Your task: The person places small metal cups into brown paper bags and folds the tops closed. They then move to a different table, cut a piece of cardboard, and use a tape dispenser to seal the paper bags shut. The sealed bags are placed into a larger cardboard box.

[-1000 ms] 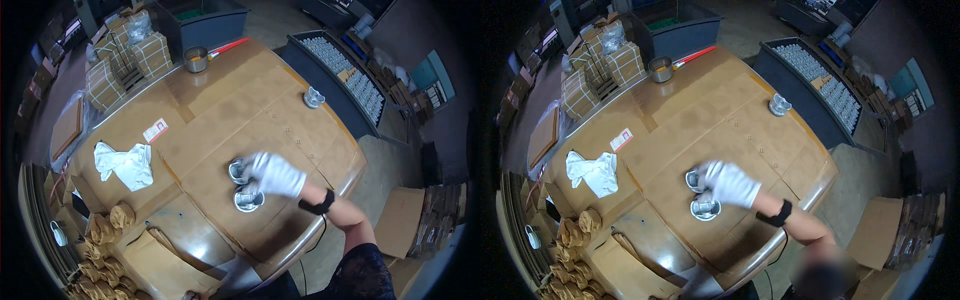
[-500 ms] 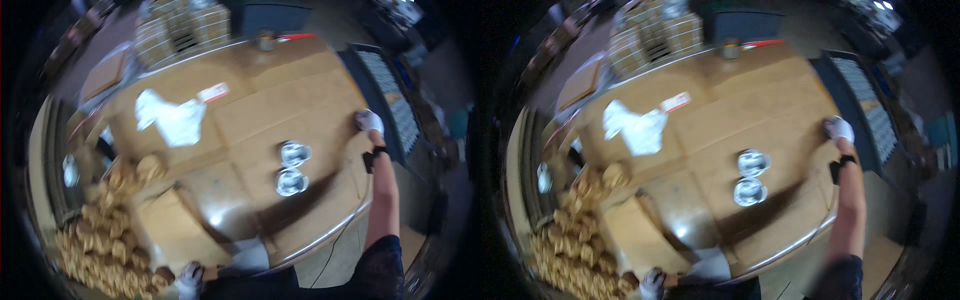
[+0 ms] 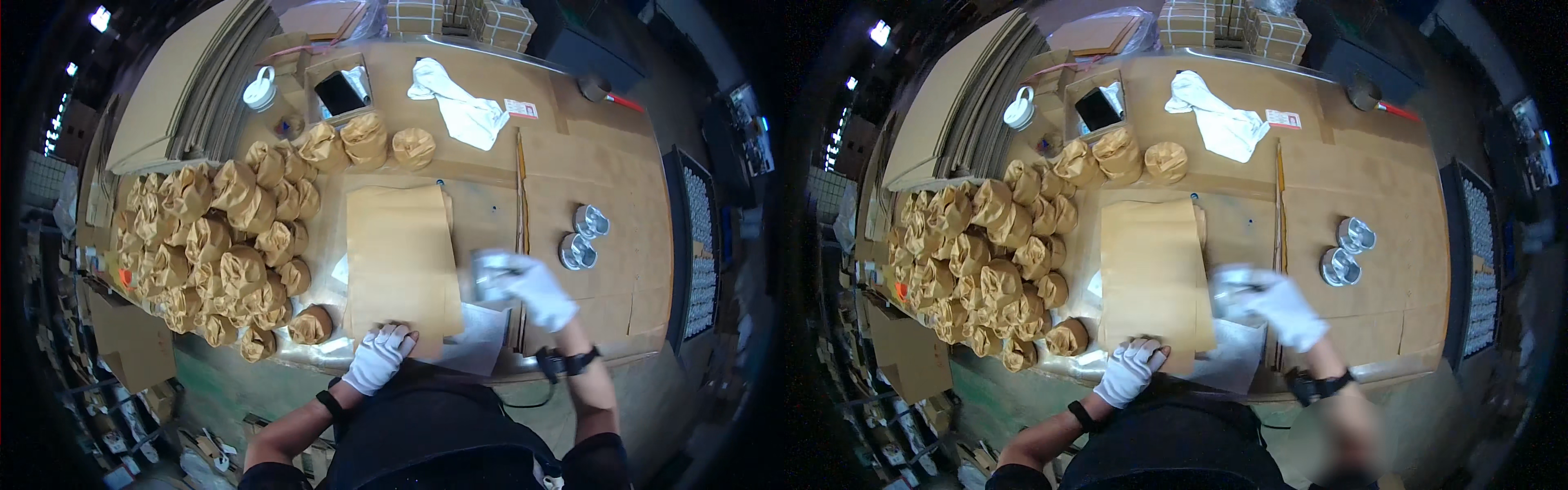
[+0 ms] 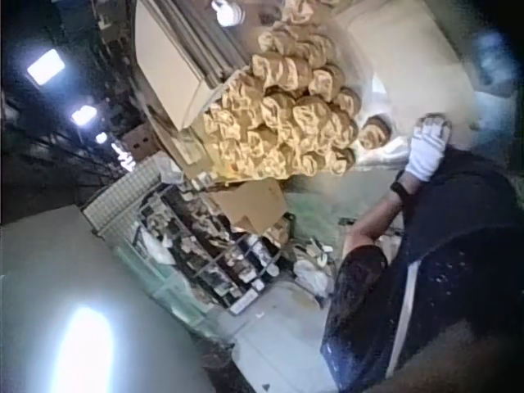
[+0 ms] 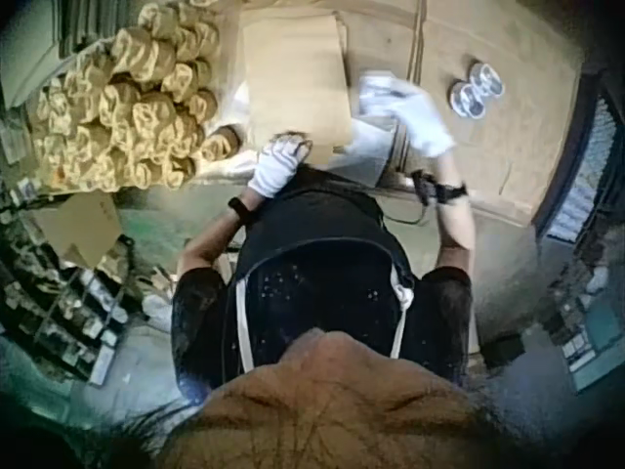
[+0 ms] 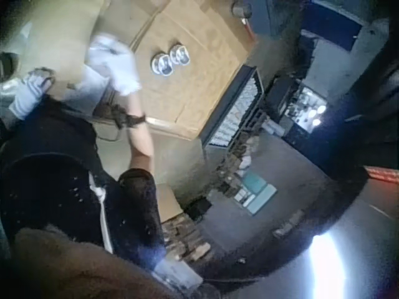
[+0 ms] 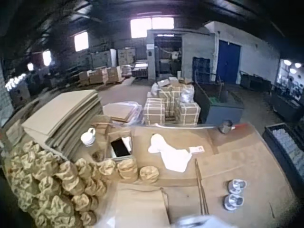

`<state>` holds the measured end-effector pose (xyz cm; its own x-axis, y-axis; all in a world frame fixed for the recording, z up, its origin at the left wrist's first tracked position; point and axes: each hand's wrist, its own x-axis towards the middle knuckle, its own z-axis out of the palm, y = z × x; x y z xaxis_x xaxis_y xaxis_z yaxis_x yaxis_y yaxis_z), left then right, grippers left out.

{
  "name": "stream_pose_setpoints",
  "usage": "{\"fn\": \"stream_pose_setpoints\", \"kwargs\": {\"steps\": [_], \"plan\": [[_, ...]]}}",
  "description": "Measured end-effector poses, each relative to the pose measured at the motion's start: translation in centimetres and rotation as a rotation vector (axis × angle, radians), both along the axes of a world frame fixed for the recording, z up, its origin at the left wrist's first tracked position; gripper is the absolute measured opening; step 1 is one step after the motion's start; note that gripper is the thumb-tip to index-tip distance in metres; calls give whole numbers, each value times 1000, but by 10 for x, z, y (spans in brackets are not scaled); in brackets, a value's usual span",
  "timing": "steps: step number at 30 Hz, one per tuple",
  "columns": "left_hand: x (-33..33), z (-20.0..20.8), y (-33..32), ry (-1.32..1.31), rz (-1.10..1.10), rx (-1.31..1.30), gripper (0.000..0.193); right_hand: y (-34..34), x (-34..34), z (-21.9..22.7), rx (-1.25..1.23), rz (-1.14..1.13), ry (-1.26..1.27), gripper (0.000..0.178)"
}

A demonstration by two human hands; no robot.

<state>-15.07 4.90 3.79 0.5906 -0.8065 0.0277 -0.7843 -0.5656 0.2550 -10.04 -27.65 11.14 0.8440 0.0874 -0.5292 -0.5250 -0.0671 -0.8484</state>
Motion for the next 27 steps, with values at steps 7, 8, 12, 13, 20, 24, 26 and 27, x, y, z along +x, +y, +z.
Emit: {"fn": "stream_pose_setpoints", "kwargs": {"steps": [7, 8, 12, 13, 20, 24, 26, 27], "plan": [[-23, -59, 42, 457, 190, -241, 35, 135, -12, -92, 419, -12, 382, 41], [-12, -45, 39, 313, 146, -227, 32, 137, -14, -105, 437, -22, 474, 42], [58, 32, 4, 68, 274, -356, 18, 133, -6, -89, -530, 122, -176, 33], [76, 32, 8, -4, 222, -338, 17, 136, 9, -46, -1060, 210, -546, 34], [176, 6, -27, 101, 423, -88, 23, 144, 60, -98, -1210, 447, -997, 45], [153, 27, -19, -102, -46, -194, 67, 119, 70, -33, -998, 826, -448, 83], [162, 0, -10, 30, -102, -236, 74, 113, 80, -24, -915, 850, -381, 92], [176, 28, -23, 261, -16, -212, 73, 109, 82, -28, -945, 791, -402, 93]]}}
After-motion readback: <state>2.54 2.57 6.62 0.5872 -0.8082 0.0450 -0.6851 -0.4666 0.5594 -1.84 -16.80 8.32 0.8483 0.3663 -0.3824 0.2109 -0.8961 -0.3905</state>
